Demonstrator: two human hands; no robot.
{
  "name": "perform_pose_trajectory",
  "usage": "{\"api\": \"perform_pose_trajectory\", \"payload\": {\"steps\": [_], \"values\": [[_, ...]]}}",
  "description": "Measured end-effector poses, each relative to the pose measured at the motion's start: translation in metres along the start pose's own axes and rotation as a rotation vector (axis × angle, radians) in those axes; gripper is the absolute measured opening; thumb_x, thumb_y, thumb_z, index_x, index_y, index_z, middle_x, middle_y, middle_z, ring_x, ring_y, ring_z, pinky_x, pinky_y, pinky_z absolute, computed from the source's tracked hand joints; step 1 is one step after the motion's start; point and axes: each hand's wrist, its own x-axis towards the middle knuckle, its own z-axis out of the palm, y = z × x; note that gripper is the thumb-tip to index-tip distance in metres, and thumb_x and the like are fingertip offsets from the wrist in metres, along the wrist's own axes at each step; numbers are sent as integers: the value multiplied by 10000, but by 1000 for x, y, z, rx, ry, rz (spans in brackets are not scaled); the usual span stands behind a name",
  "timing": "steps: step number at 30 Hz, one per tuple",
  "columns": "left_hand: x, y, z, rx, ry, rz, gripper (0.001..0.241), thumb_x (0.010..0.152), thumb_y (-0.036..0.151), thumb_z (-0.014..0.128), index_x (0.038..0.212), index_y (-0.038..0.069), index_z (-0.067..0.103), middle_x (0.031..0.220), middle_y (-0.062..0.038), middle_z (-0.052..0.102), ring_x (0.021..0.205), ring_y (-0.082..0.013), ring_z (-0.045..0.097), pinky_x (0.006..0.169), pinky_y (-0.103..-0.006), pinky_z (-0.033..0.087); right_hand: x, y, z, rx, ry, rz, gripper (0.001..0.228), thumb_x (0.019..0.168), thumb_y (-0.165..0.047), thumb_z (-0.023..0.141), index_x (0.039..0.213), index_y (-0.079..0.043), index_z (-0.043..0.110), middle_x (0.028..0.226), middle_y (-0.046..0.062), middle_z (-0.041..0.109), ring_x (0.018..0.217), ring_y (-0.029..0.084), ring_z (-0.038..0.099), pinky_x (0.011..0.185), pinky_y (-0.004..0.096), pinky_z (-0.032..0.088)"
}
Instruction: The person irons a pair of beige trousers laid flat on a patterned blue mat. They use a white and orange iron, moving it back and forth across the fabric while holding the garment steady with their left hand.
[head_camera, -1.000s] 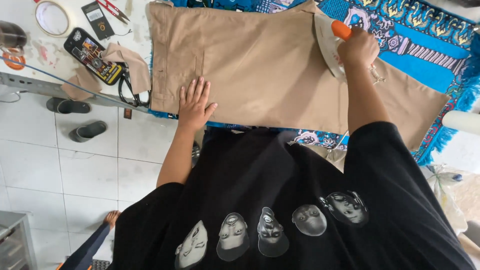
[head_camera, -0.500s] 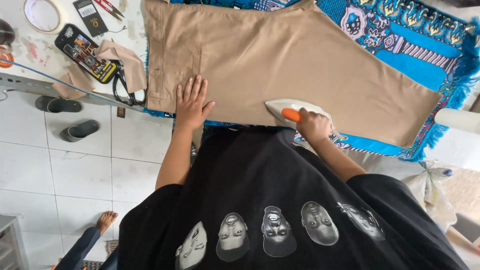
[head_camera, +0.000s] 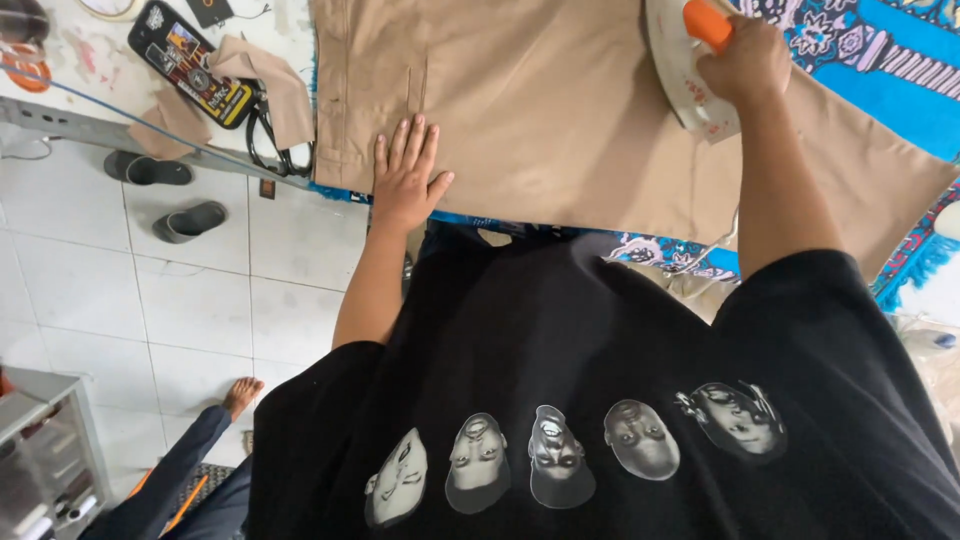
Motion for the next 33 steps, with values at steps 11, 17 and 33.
{"api": "perform_pose_trajectory", "payload": {"steps": [11, 17, 33], "values": [[3, -11, 26, -50, 224, 48, 731, 1112, 564, 428, 1696, 202, 176, 1748, -37, 13, 1604, -243, -4, 1267, -506, -120, -179, -83, 83, -174, 143, -339, 249, 767, -468, 667, 920, -273, 687, 639, 26, 687, 620, 283, 741, 578, 433, 586], [1, -8, 24, -22, 290, 73, 741, 1091, 580, 439, 1683, 197, 213, 1747, -44, 66, 1602, -247, 62, 1266, -532, -49, -50, -117, 16, -107, 123, -97, 247, 833, -349, 635, 1034, -256, 745, 768, 97, 748, 746, 373, 765, 622, 500, 586], [122, -44, -105, 60, 248, 95, 532, 1132, 474, 310, 1640, 313, 301, 1701, 29, 215, 1570, -201, 181, 1222, -656, 7, -105, -222, -2, 164, -264, 125, 285, 813, -186, 504, 1077, -91, 553, 911, 217, 684, 845, 491, 655, 674, 562, 523]]}}
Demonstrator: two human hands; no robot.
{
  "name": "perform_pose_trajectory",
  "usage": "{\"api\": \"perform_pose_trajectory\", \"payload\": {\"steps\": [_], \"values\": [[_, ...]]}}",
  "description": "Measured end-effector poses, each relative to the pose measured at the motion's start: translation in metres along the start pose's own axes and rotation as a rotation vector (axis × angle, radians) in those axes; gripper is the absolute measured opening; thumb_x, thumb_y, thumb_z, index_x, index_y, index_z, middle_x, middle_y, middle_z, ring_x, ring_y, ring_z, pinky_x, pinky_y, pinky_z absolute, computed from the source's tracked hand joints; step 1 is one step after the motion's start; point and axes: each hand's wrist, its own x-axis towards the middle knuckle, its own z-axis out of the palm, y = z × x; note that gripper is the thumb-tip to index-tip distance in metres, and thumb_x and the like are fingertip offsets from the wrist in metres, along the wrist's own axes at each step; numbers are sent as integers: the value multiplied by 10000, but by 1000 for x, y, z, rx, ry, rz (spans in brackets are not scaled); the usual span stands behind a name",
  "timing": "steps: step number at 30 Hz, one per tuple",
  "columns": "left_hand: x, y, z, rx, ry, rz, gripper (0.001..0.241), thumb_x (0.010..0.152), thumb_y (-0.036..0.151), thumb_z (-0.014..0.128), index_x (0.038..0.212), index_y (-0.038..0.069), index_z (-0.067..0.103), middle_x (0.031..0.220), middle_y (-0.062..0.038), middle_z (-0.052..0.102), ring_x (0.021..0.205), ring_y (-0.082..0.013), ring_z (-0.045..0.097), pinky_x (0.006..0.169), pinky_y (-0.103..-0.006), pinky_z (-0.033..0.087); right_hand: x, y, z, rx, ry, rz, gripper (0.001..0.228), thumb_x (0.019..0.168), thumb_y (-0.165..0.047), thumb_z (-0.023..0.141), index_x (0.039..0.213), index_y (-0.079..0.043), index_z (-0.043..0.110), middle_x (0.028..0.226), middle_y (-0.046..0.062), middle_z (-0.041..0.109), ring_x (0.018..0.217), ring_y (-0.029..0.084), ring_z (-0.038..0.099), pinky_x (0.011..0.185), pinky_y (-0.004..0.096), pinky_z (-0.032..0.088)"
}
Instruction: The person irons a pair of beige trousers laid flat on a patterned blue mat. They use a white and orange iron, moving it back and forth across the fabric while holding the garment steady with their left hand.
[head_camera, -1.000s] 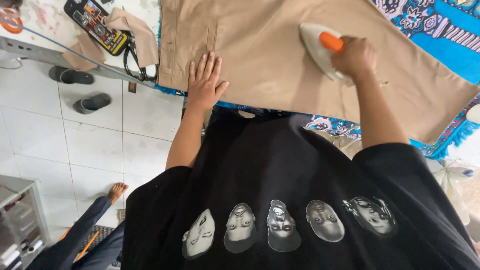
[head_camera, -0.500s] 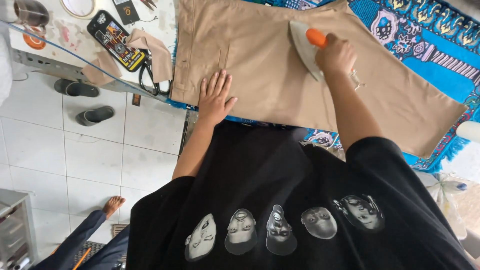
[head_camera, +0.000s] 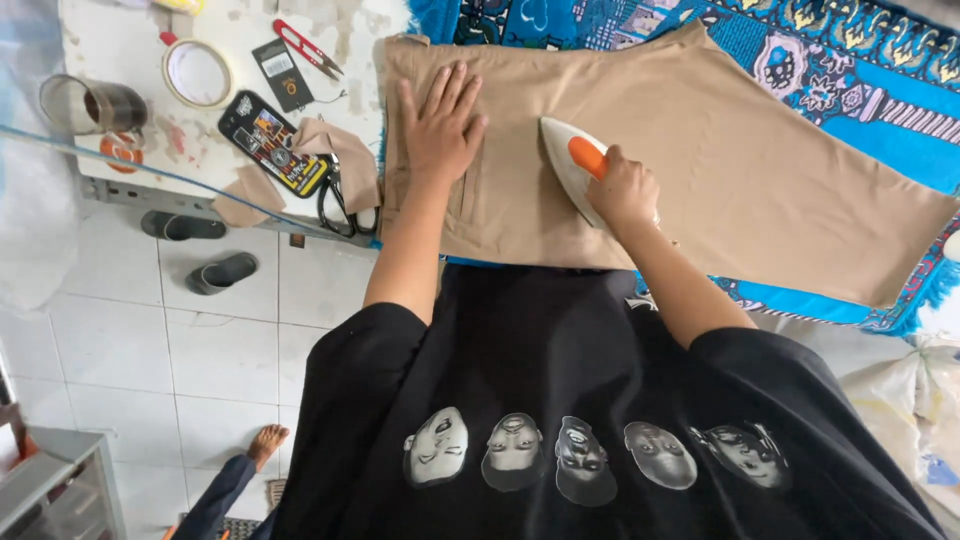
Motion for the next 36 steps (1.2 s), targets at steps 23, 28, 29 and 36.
{"api": "perform_pose_trajectory", "payload": {"steps": [23, 28, 29, 36], "values": [[7, -27, 7, -6, 11, 72, 542, 1117, 449, 351, 1634, 287, 363, 1700, 42, 250, 1569, -181, 214, 1174, -743, 1, 23, -23, -2, 104, 242, 243, 212, 851, -162, 584, 1038, -97, 507, 898, 201, 722, 805, 519, 691, 661, 606, 525], [11, -24, 10, 1, -8, 45, 550, 1106, 464, 311, 1623, 297, 391, 1698, 63, 245, 1568, -156, 205, 1177, -735, -4, 56, -17, -34, 200, 255, 214, 206, 866, -175, 594, 1048, -122, 514, 805, 149, 669, 702, 443, 648, 538, 535, 480], [14, -23, 11, 0, -11, 64, 550, 1106, 464, 311, 1623, 297, 391, 1698, 63, 245, 1568, -156, 205, 1177, -735, -4, 56, -3, -34, 207, 260, 232, 206, 866, -175, 594, 1048, -122, 514, 805, 149, 669, 702, 443, 648, 538, 535, 480], [15, -26, 13, -18, -9, 77, 568, 1097, 463, 319, 1621, 263, 411, 1696, 27, 275, 1571, -205, 222, 1168, -734, -8, 33, 179, -5, 231, 341, 677, 385, 833, -179, 540, 1207, -216, 625, 1001, 180, 723, 926, 478, 694, 770, 567, 548]]}}
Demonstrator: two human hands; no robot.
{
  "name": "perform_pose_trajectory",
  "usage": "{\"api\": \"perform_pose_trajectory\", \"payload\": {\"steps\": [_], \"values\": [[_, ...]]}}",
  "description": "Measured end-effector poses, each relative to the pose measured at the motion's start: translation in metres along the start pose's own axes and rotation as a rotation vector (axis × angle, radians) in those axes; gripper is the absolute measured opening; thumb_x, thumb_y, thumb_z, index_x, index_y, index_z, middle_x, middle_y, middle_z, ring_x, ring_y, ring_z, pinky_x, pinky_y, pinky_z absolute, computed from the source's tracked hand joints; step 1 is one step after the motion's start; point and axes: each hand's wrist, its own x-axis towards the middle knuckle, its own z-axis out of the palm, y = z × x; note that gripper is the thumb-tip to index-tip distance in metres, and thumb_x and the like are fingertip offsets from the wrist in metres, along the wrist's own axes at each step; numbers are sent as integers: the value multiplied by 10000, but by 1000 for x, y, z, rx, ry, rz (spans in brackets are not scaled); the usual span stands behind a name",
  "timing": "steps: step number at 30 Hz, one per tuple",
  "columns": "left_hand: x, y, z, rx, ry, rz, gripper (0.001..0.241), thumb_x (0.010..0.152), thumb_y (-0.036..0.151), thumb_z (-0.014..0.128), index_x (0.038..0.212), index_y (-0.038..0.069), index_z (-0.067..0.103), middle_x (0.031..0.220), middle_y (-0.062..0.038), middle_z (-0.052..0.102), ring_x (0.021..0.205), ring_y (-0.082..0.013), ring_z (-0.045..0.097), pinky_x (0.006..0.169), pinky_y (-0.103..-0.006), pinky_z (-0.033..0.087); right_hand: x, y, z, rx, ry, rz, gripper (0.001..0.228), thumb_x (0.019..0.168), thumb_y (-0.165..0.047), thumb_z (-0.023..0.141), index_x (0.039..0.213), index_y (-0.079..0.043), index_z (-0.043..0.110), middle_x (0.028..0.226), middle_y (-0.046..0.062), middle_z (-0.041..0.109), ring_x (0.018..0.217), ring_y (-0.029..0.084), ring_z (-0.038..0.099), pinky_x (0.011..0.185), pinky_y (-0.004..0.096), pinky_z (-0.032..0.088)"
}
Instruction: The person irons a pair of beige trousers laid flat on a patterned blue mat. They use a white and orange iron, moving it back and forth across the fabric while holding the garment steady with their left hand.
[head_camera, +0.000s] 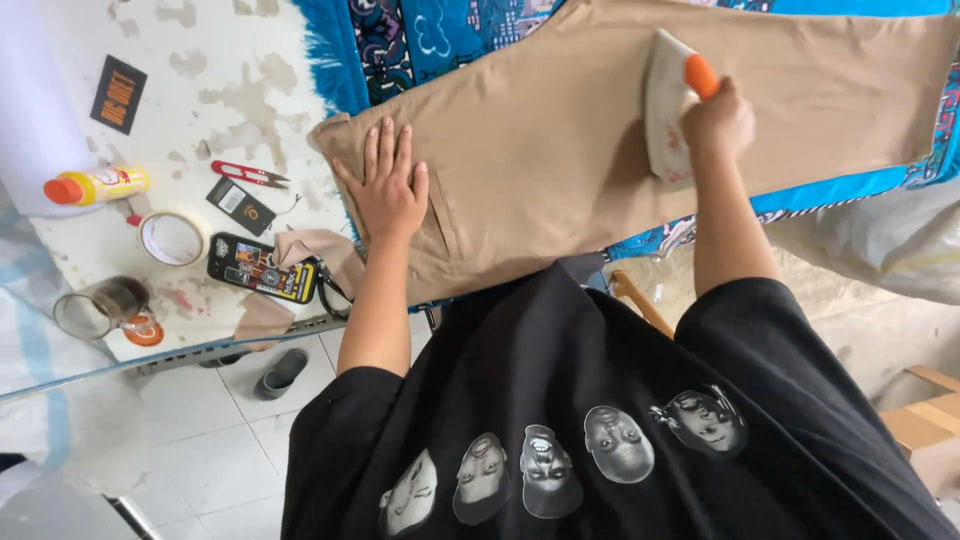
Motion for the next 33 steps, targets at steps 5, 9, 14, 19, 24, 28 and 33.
{"api": "perform_pose_trajectory", "payload": {"steps": [5, 9, 14, 19, 24, 28, 33], "values": [[-1, -6, 2, -7, 13, 16, 565, 1099, 468, 333, 1613, 255, 431, 1693, 9, 289, 1569, -231, 237, 1155, -748, -11, 55, 131, -3, 92, 23, 406, 437, 831, -260, 653, 1258, -170, 678, 1215, 128, 695, 1126, 361, 670, 948, 445, 545], [-2, -15, -9, -42, -195, 26, 636, 1089, 515, 311, 1667, 262, 230, 1736, -16, 134, 1604, -222, 100, 1170, -733, -58, 31, 125, 2, 371, -115, 272, 419, 746, -151, 517, 1135, -128, 669, 632, 62, 657, 527, 180, 683, 479, 386, 551], [-20, -28, 5, -31, 31, -16, 699, 1068, 587, 384, 1636, 180, 358, 1701, -59, 285, 1578, -266, 236, 1230, -626, 3, -55, 10, 8, 209, -166, -231, 403, 722, -215, 597, 1080, -75, 719, 828, 167, 708, 745, 411, 671, 655, 523, 516], [-26, -48, 21, -249, 46, -84, 524, 1151, 421, 365, 1653, 275, 333, 1735, -17, 174, 1608, -242, 113, 1257, -611, -26, -148, -130, 5, 55, -316, -616, 440, 706, -245, 648, 1119, -137, 755, 769, 106, 733, 799, 375, 756, 736, 528, 610], [-64, -45, 25, -439, 323, -253, 506, 1135, 258, 414, 1629, 165, 353, 1686, -84, 306, 1557, -280, 312, 1283, -503, 208, -176, -205, 48, -41, -249, -879, 420, 766, -391, 699, 1137, -203, 759, 860, 143, 749, 854, 423, 749, 730, 547, 608], [-121, -11, 6, -474, 431, -328, 485, 1092, 204, 508, 1553, 67, 443, 1580, -199, 424, 1392, -359, 506, 1133, -487, 448, -223, -218, 49, -207, -213, -1054, 376, 765, -238, 609, 1102, -212, 773, 837, 144, 754, 808, 396, 773, 706, 498, 631], [-172, 5, 26, -318, 383, -254, 646, 1048, 264, 585, 1603, 21, 364, 1681, -236, 244, 1562, -385, 231, 1263, -526, 211, -210, -249, 75, -204, -33, -1047, 347, 770, -231, 618, 1081, -232, 771, 781, 121, 725, 745, 392, 763, 637, 500, 624]]}}
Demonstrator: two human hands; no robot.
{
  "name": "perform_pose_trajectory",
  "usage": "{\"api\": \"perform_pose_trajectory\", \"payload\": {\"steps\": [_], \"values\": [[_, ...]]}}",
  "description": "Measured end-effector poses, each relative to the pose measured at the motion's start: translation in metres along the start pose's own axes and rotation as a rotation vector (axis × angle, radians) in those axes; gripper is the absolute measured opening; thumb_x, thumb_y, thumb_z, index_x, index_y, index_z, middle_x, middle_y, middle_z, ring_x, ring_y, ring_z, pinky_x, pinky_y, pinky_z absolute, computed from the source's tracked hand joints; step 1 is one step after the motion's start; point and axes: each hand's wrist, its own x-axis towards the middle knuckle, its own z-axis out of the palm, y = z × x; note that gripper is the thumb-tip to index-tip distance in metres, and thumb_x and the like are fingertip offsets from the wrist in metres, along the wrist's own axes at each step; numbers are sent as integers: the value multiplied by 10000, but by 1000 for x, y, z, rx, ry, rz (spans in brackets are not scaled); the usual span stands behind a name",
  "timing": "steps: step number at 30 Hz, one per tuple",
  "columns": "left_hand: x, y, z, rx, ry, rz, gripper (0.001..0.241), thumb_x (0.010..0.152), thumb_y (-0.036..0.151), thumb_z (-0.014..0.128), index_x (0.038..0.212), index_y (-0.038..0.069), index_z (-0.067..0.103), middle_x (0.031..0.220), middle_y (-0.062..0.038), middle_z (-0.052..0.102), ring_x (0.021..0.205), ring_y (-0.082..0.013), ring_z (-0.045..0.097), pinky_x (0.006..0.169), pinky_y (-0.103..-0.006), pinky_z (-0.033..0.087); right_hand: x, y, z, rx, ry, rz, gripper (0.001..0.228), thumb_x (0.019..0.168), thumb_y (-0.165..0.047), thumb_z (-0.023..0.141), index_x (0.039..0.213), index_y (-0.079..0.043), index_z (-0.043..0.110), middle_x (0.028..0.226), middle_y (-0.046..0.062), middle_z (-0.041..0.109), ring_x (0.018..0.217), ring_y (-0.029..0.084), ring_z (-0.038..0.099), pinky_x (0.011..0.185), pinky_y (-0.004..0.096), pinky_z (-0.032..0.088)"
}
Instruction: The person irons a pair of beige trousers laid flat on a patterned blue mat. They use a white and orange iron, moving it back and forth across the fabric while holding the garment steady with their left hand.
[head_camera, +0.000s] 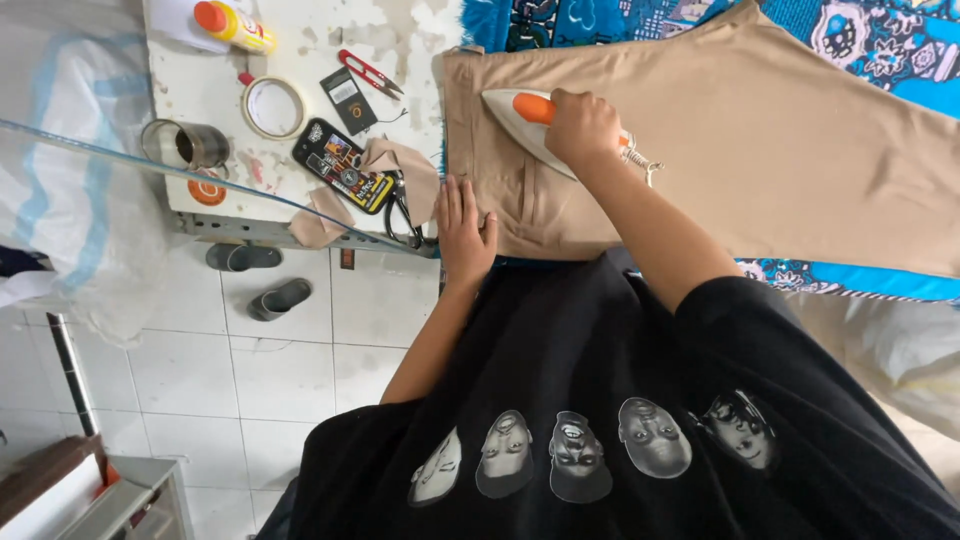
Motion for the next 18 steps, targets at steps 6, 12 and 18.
{"api": "perform_pose_trajectory", "payload": {"steps": [6, 12, 18], "values": [[-8, -7, -5, 33, -96, -12, 756, 1042, 332, 645, 1600, -48, 305, 1684, -265, 208, 1569, -384, 220, 1290, -484, 186, -23, -18, -2, 102, -149, 93, 372, 821, -289, 644, 1169, -187, 728, 929, 174, 736, 888, 443, 750, 752, 541, 615], [-8, -16, -4, 82, -156, 17, 768, 1047, 321, 642, 1608, -49, 272, 1694, -263, 169, 1578, -381, 195, 1298, -487, 168, -115, -21, -20, 248, -306, 180, 435, 839, -322, 671, 1193, -69, 657, 1035, 263, 720, 1015, 497, 715, 862, 582, 577], [-4, -5, -28, -155, -154, -54, 695, 1062, 276, 637, 1607, -8, 311, 1681, -229, 227, 1542, -379, 269, 1224, -458, 328, -149, -5, -76, 939, -368, 37, 448, 946, -265, 609, 1308, -17, 519, 830, 221, 730, 852, 382, 730, 740, 482, 589]]}}
